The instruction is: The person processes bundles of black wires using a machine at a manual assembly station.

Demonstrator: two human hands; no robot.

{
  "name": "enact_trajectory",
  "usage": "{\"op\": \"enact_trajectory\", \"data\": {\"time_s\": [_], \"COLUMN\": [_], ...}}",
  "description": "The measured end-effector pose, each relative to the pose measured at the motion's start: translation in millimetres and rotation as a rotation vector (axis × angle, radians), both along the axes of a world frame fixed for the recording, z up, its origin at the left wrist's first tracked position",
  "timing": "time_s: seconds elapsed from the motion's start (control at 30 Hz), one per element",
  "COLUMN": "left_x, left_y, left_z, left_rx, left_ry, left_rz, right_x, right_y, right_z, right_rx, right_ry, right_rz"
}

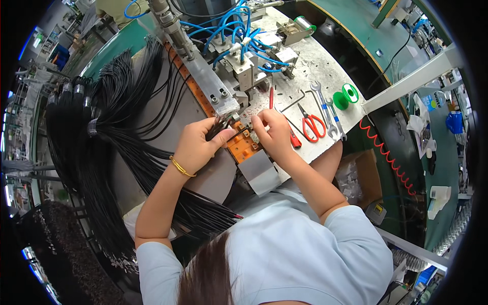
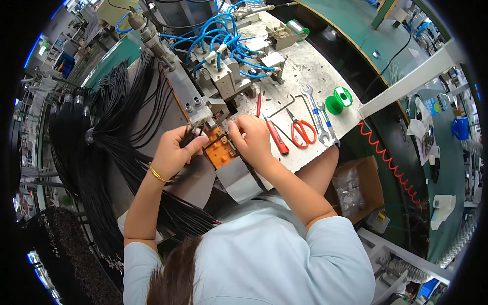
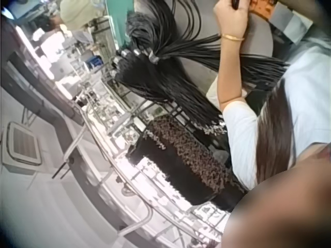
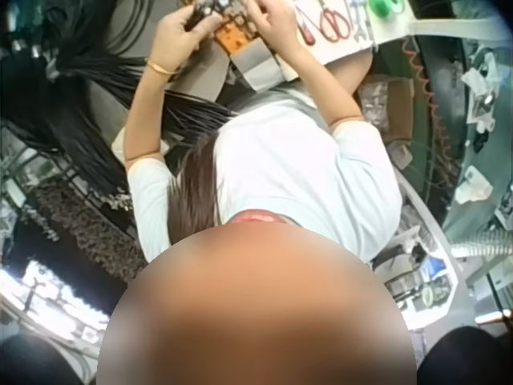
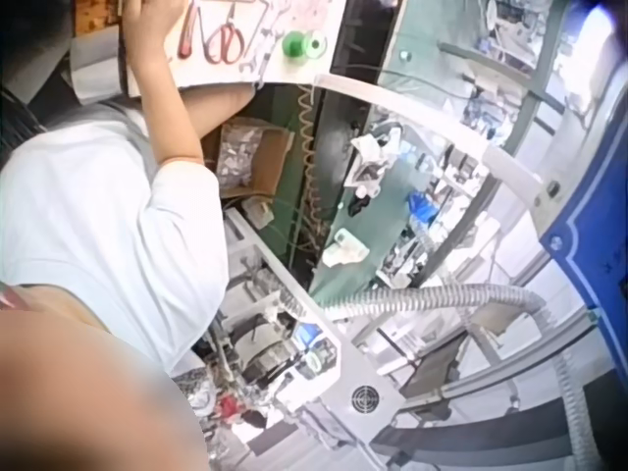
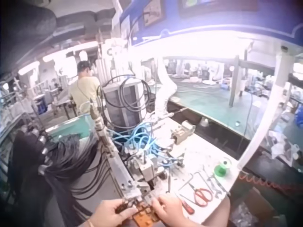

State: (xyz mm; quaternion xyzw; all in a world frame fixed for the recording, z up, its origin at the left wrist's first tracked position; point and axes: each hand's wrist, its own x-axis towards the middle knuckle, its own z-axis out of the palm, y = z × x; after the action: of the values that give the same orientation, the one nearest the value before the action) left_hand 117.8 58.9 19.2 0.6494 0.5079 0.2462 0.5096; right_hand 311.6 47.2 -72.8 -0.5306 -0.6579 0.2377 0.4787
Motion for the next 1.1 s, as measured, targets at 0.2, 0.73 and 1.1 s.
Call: {"op": "enact_trajectory", "data": {"time_s": [0.2, 0.73, 1.1], "left_x": [0.0, 6.1, -13.1], "left_y": [1.2, -10.5, 10.5], "left_z": [-6.8, 4.7, -16.2], "left_rx": [0.063, -0.105, 0.016], "left_ry": [0.026, -0.041, 0.303], "left_rz": [-0.130, 0.018, -0.206], "right_x": [-5.9, -0.1, 4.2], "right_y": [-7.9, -19.0, -6.5], "right_z": [34.2, 49.6, 23.0], "right_rx": [-0.005, 0.191, -0.307], "right_ry": [0.276, -0.160, 0.292], "right_rz": [0.166, 0.114, 0.222]}}
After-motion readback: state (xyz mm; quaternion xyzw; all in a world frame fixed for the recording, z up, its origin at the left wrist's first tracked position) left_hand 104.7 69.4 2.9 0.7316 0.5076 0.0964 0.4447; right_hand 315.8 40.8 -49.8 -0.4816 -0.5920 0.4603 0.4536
